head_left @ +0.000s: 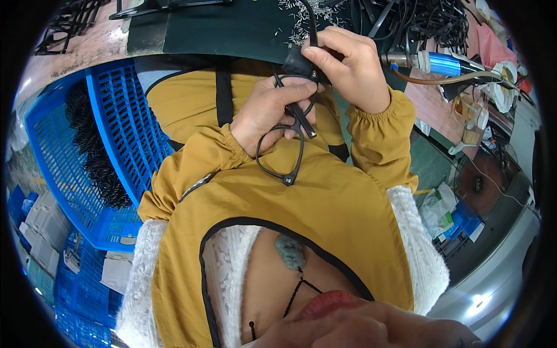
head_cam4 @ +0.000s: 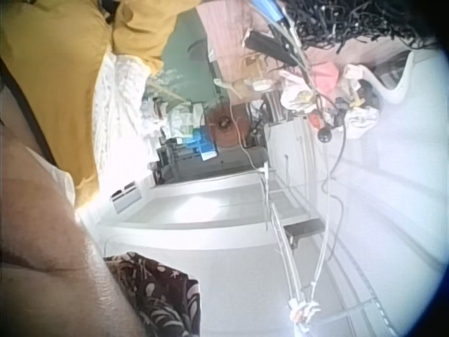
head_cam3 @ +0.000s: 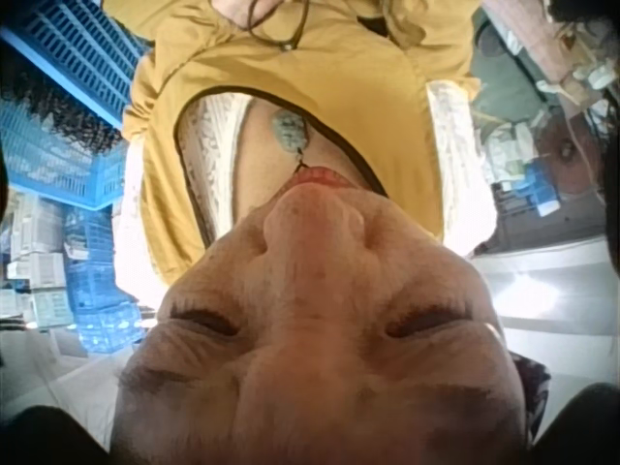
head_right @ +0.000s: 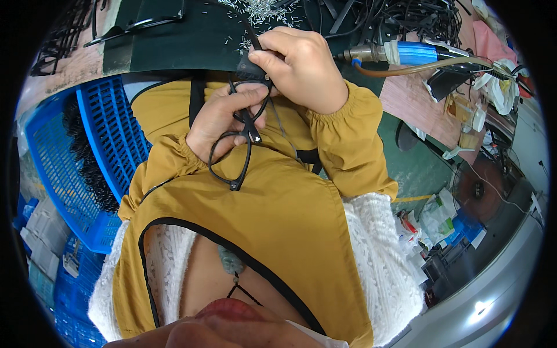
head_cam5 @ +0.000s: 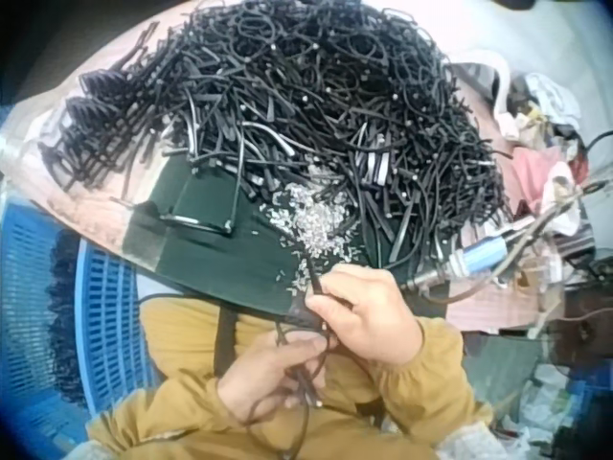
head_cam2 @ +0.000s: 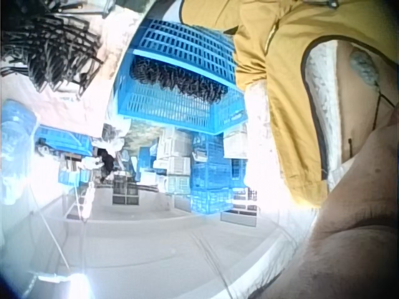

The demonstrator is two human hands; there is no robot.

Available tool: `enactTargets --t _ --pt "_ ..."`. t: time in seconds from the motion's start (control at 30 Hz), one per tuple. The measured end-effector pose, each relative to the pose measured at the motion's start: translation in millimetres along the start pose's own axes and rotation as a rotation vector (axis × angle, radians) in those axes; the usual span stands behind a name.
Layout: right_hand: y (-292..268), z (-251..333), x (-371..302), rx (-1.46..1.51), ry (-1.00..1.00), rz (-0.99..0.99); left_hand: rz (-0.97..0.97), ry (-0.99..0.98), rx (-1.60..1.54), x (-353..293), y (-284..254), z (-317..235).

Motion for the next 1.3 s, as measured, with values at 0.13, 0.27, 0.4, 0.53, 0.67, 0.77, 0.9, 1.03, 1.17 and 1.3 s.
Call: enactTargets --t 0.13,0.27,0.4,0.53,0.67,0.77,0.9,1.03,1.17,1.3 --pt "0 -8 2 0.013 0.093 0.040 0.012 0.011 -0.014 1 0 0" --pt "-2 -6 7 -0.022 0.072 0.055 0.028 0.004 -0.016 1 1 2" --pt "-3 4 -2 0.127 0.114 -0.068 0.025 -0.004 0.011 2 -1 4" --pt "-32 27 -57 0.145 -0.122 -0.531 0.114 -0.056 -0.113 4 4 14" --pt "-107 -3 -127 0.308 -0.401 -1.232 0.208 -0.118 -0.232 10 10 27" --pt "-158 -43 -141 0.499 -0.524 -1.556 0.310 -0.092 -0.283 16 15 32" --pt "-183 -88 -66 0.710 -0.253 -1.135 0.341 -0.031 -0.284 21 15 30" --pt "-182 -84 -49 0.586 -0.288 -1.176 0.315 -0.013 -0.314 22 16 27" --pt "-128 -62 -35 1.469 -0.415 -0.629 0.241 -0.059 -0.299 21 17 28" --pt "-68 -33 -24 1.429 -0.409 -0.412 0.212 -0.091 -0.432 22 19 30"
Point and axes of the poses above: each hand's wrist, its own x-axis towards the middle knuckle, its own y-axis out of the palm, z = x × y, the point moved 6 cm from there along x, towards the middle knuckle, and after that the axes turned 14 degrees about x, right-handed, at the moved point
